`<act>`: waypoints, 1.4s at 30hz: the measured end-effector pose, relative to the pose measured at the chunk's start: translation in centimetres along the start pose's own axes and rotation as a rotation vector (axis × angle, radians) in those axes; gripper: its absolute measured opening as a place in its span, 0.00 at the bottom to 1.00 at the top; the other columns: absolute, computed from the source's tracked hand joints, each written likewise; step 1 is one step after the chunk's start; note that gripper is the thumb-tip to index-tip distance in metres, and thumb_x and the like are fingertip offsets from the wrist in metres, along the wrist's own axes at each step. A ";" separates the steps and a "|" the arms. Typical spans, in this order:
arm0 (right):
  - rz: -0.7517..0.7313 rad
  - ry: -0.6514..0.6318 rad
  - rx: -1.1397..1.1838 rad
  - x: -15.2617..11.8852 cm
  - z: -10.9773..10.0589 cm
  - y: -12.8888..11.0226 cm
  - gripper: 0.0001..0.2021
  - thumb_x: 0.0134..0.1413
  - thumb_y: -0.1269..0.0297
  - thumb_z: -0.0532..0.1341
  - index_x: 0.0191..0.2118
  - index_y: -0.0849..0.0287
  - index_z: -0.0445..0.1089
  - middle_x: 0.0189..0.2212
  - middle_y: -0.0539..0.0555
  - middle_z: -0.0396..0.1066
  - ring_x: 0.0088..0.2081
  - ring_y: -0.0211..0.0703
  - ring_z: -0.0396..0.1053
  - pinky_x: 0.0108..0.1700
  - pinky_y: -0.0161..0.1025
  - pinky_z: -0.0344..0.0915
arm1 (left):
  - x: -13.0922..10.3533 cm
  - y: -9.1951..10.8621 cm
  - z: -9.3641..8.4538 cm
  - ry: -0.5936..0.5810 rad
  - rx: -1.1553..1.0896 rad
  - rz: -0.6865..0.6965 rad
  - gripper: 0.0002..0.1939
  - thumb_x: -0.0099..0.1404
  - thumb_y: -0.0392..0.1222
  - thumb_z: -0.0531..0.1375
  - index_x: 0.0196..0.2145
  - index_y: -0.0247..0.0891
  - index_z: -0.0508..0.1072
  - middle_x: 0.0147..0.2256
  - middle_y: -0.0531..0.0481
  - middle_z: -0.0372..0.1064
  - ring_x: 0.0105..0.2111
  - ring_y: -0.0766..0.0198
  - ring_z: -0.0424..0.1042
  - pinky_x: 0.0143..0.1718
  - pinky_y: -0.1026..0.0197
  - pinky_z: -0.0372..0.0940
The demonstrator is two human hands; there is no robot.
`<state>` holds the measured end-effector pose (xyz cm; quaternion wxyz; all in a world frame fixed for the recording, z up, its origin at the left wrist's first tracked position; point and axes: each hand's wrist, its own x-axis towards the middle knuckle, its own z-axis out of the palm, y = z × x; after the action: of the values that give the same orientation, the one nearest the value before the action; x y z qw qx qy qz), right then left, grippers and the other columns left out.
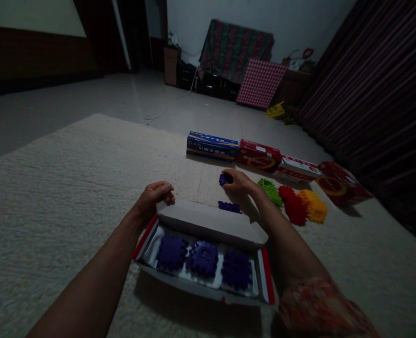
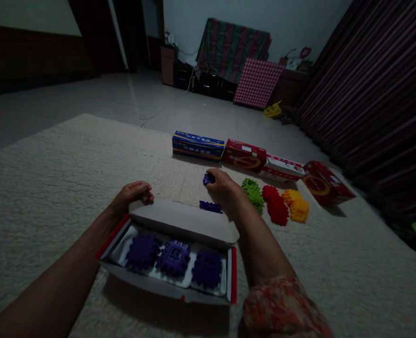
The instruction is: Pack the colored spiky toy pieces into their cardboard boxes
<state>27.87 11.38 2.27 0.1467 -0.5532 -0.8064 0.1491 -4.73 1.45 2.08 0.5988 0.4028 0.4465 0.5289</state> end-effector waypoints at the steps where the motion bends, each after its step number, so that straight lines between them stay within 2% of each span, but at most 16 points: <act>1: 0.015 -0.008 -0.008 -0.3 -0.1 -0.2 0.28 0.48 0.68 0.65 0.58 0.56 0.70 0.57 0.59 0.72 0.57 0.53 0.69 0.61 0.48 0.64 | 0.0 0.0 0.0 -0.004 0.001 -0.001 0.09 0.52 0.44 0.67 0.23 0.37 0.74 0.15 0.53 0.64 0.21 0.61 0.72 0.25 0.61 0.64; 8: 0.002 -0.091 -0.026 -0.5 -1.5 -0.8 0.32 0.49 0.65 0.69 0.61 0.64 0.67 0.59 0.67 0.68 0.58 0.56 0.68 0.61 0.50 0.63 | 0.2 -0.3 -0.2 -0.016 0.004 0.003 0.10 0.51 0.45 0.67 0.23 0.37 0.75 0.15 0.53 0.64 0.20 0.62 0.72 0.25 0.62 0.65; 13: 0.001 -0.098 -0.024 -0.6 -1.9 0.0 0.25 0.49 0.69 0.68 0.55 0.60 0.72 0.53 0.61 0.73 0.53 0.53 0.72 0.57 0.48 0.67 | 0.1 -0.2 -0.1 -0.011 0.011 0.011 0.10 0.51 0.46 0.68 0.23 0.37 0.74 0.15 0.54 0.64 0.20 0.61 0.72 0.25 0.62 0.64; 18: -0.007 0.023 0.088 -1.6 -1.9 0.5 0.22 0.49 0.68 0.67 0.53 0.58 0.73 0.52 0.59 0.75 0.52 0.51 0.73 0.54 0.47 0.70 | 0.1 -0.1 -0.1 -0.010 0.002 -0.001 0.09 0.51 0.44 0.67 0.22 0.37 0.74 0.15 0.53 0.64 0.20 0.61 0.72 0.25 0.61 0.64; 23: -0.045 0.164 0.132 -4.7 -3.4 -0.3 0.21 0.50 0.62 0.68 0.52 0.57 0.74 0.52 0.59 0.75 0.51 0.53 0.74 0.51 0.50 0.72 | 0.2 -0.2 -0.2 -0.013 -0.005 0.016 0.08 0.51 0.43 0.66 0.22 0.37 0.75 0.15 0.53 0.64 0.20 0.62 0.72 0.25 0.62 0.64; 27: -0.134 0.282 0.099 -8.8 -5.3 -3.8 0.19 0.54 0.58 0.67 0.50 0.58 0.73 0.48 0.60 0.77 0.46 0.54 0.76 0.47 0.53 0.74 | 0.1 -0.1 -0.1 -0.014 0.003 0.021 0.07 0.51 0.42 0.66 0.22 0.37 0.74 0.15 0.53 0.64 0.20 0.61 0.72 0.26 0.61 0.65; 31: -0.322 0.324 0.133 -13.3 -6.5 -10.4 0.18 0.58 0.58 0.66 0.52 0.56 0.71 0.51 0.60 0.75 0.50 0.52 0.74 0.50 0.53 0.73 | 0.1 -0.1 -0.1 -0.025 -0.006 0.048 0.07 0.51 0.42 0.66 0.23 0.36 0.74 0.15 0.53 0.64 0.19 0.63 0.71 0.25 0.62 0.64; 33: -0.448 0.257 0.195 -15.1 -6.1 -13.8 0.18 0.58 0.60 0.67 0.53 0.56 0.70 0.52 0.60 0.74 0.53 0.52 0.73 0.55 0.53 0.71 | 0.1 -0.2 -0.2 -0.037 -0.022 0.054 0.08 0.51 0.42 0.66 0.23 0.36 0.74 0.15 0.54 0.64 0.19 0.63 0.71 0.25 0.62 0.64; 36: -0.556 0.073 0.224 -16.6 -4.5 -17.5 0.18 0.59 0.62 0.67 0.53 0.57 0.69 0.52 0.62 0.74 0.53 0.51 0.72 0.54 0.51 0.72 | 0.3 -0.6 -0.3 -0.045 -0.035 0.059 0.09 0.50 0.44 0.67 0.24 0.36 0.74 0.15 0.54 0.64 0.20 0.63 0.71 0.25 0.62 0.64; 38: -0.561 -0.012 0.191 -16.8 -3.3 -18.8 0.17 0.59 0.63 0.66 0.53 0.60 0.69 0.52 0.63 0.73 0.52 0.52 0.72 0.53 0.52 0.72 | 0.5 -0.7 -0.4 -0.048 -0.037 0.056 0.10 0.50 0.45 0.68 0.24 0.36 0.74 0.15 0.54 0.64 0.20 0.63 0.71 0.24 0.62 0.64; 42: -0.531 -0.088 0.117 -16.2 -2.0 -19.5 0.17 0.58 0.65 0.67 0.52 0.62 0.69 0.52 0.64 0.72 0.51 0.53 0.71 0.53 0.52 0.72 | 0.7 -1.0 -0.5 -0.066 -0.046 0.061 0.13 0.49 0.47 0.69 0.24 0.35 0.73 0.15 0.55 0.64 0.20 0.64 0.71 0.25 0.62 0.65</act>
<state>17.78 -10.34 10.80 0.1771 -0.3062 -0.9187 0.1758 -4.95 2.03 0.91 0.6059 0.4197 0.4019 0.5434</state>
